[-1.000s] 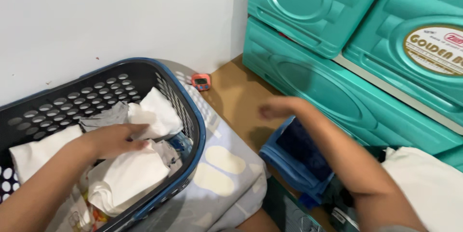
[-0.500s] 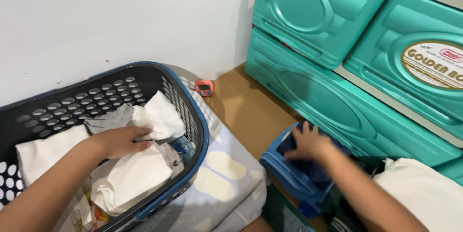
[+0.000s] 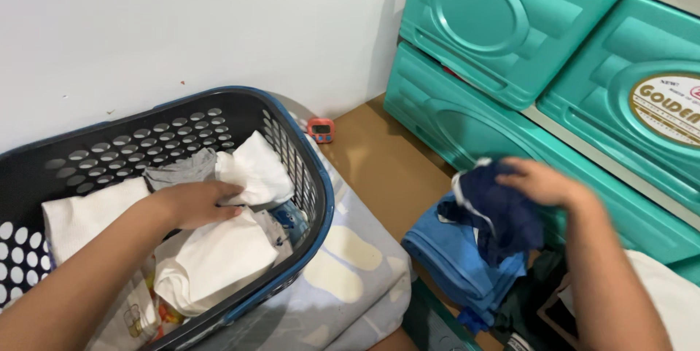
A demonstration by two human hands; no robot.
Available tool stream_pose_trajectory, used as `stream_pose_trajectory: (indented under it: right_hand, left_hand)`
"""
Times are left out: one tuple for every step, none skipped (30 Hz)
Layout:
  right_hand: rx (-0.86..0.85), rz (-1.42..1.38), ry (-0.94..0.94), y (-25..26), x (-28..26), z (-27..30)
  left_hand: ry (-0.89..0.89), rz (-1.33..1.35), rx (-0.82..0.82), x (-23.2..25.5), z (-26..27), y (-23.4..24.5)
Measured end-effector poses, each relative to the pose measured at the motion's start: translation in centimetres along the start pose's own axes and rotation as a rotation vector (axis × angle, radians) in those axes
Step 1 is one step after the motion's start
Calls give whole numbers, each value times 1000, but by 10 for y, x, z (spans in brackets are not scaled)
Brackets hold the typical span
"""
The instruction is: The person folds various baby clothes and towels by hand and places them into a blue laundry basket. They then open a teal drawer and place folded items inside.
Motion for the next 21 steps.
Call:
stream_pose_trajectory:
  right_hand:
    - [61,-38,39,21,-8,7]
    - [122,-79,79,40,-20,13]
    - [111,-136,95,54,-33,18]
    - [100,-195,112,70,-49,23]
    - [108,-293,87,82,-64,26]
    - [112,-393,67,92,-83,27]
    - [144,-415,127,104,-110,32]
    - [171,-438,190,115,-139,35]
    - [168,-343,278,125,-174,36]
    - [167,-249,369,135,-211,37]
    - [166,-155,460,145,-246,40]
    - [176,-26,475,154,-275,42]
    - [188,103,490,163,-305,42]
    - [183,124,577,168,-340,44]
    - [179,144,664,172,-373,48]
    - [148,192,717,173,-403,49]
    - [117,241,771,174,-431,52]
    - [88,290,821,170,-459,53]
    - [85,342,939,164,-490,59]
    - [84,396,1053,156,-519,67]
    - [84,450,1166,145,-544,77]
  left_hand:
    - [13,-36,9,2,3,5]
    - [26,-74,17,4,6,11]
    - [40,-112,25,7,9,18]
    - [31,-116,105,12,14,31]
    - [22,-119,185,17,19,44]
    - [20,-124,267,21,25,58]
    - [-8,-40,303,26,29,67]
    - [-30,44,341,29,33,75]
    - [-52,128,380,32,36,82]
    - [-92,197,440,36,40,90]
    - [-133,265,502,39,43,97]
    - [-174,332,564,40,47,103]
    - [-244,405,619,41,52,110]
    - [-317,476,677,41,56,116]
    - [-391,546,735,41,61,123]
    - [-433,695,722,38,61,125]
    - [-476,844,708,35,61,127]
    - [-521,992,690,33,62,128]
    - [-569,1200,539,37,59,121]
    - [-617,1404,374,45,58,114]
    - [-661,1602,199,55,59,106]
Point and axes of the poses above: each hand's wrist, its own z-axis away from the middle knuckle, its own y-axis out of the back of the hand, x = y × z, the point moved 9 cm from there along -z, towards the middle knuckle, and after that the axes turned 3 degrees about -y, right-handed, at the moved point
